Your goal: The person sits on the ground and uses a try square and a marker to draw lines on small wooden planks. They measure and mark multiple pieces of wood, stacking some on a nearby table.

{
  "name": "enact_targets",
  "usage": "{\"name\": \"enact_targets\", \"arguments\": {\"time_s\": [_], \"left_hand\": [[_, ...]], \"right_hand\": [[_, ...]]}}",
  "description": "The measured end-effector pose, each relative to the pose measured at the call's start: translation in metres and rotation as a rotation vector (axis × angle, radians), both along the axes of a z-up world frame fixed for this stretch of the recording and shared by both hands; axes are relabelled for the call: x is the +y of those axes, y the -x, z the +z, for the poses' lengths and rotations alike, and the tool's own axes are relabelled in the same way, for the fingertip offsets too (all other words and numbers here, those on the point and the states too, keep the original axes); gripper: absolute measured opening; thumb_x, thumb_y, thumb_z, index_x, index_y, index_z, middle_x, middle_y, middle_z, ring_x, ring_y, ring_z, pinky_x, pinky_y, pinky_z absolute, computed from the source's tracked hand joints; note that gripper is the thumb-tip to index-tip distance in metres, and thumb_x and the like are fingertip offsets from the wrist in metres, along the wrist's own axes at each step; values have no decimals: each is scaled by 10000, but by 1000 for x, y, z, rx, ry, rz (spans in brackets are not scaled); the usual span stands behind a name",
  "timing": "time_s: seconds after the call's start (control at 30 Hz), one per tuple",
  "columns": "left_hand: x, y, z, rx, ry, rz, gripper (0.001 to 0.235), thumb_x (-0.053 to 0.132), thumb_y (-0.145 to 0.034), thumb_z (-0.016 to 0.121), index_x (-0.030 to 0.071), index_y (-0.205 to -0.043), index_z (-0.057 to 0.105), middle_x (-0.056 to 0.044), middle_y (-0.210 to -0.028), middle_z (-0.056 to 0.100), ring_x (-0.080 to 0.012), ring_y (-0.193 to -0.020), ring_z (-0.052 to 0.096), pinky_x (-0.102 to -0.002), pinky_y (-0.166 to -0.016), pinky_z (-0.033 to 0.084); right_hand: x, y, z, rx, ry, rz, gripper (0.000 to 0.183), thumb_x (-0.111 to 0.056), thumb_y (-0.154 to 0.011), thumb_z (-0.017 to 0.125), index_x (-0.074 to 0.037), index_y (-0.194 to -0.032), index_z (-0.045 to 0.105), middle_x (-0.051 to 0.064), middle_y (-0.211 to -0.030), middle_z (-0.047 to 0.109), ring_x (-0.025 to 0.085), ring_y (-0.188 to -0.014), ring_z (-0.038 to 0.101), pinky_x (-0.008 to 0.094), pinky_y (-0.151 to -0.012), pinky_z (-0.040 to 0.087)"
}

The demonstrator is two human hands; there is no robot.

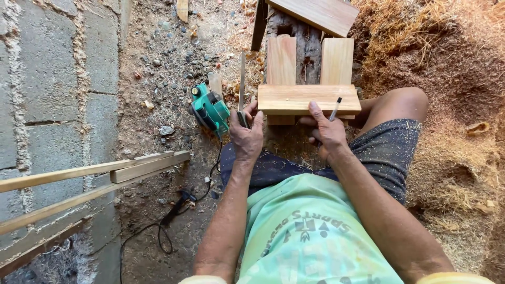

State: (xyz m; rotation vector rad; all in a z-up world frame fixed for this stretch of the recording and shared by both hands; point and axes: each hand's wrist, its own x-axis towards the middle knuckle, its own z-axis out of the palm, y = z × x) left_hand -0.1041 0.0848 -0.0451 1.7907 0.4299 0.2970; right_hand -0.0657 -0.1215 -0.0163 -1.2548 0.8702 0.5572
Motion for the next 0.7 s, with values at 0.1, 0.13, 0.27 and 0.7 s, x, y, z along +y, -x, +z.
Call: {"name": "enact_targets", "arguments": {"time_s": [0.1, 0.13, 0.27, 0.7], "left_hand": [[5, -10, 1, -8, -102, -6, 321, 112, -937, 749, 81, -911, 431, -101, -1145, 781, -167, -812, 669, -317, -728, 554], [6, -9, -3, -5, -101, 1, 321, 112, -937, 749, 81, -911, 431, -101, -1145, 781, -167, -812, 669, -317, -728, 554], [5, -8, -6, 21, -147, 34, 260, 144, -935, 740, 90, -938, 486, -68, -1021, 732, -146, -736, 625, -311, -657, 538], [15, 38, 45, -98, 456, 205, 372, 290, -1135, 463, 45, -1346, 647, -14, -1048, 662, -88, -890, 619, -252, -804, 543]], "right_hand": [[-4, 3, -15, 53, 88, 128, 575, -576, -833, 765, -64, -1073, 662, 72, -848, 743, 67, -440, 373, 271, -431, 384], [-4, 6, -20, 55, 90, 136, 575, -576, -833, 765, -64, -1073, 662, 72, -848, 743, 67, -440, 373, 271, -431, 384], [-8, 11, -36, 25, 148, 304, 588, -596, -879, 705, -29, -1039, 698, 84, -837, 747, 68, -504, 532, 273, -424, 408], [-11, 30, 42, -890, 639, 695, 287, -188, -1047, 706, -87, -1315, 677, 81, -1071, 721, 119, -770, 635, 281, -641, 537]]}}
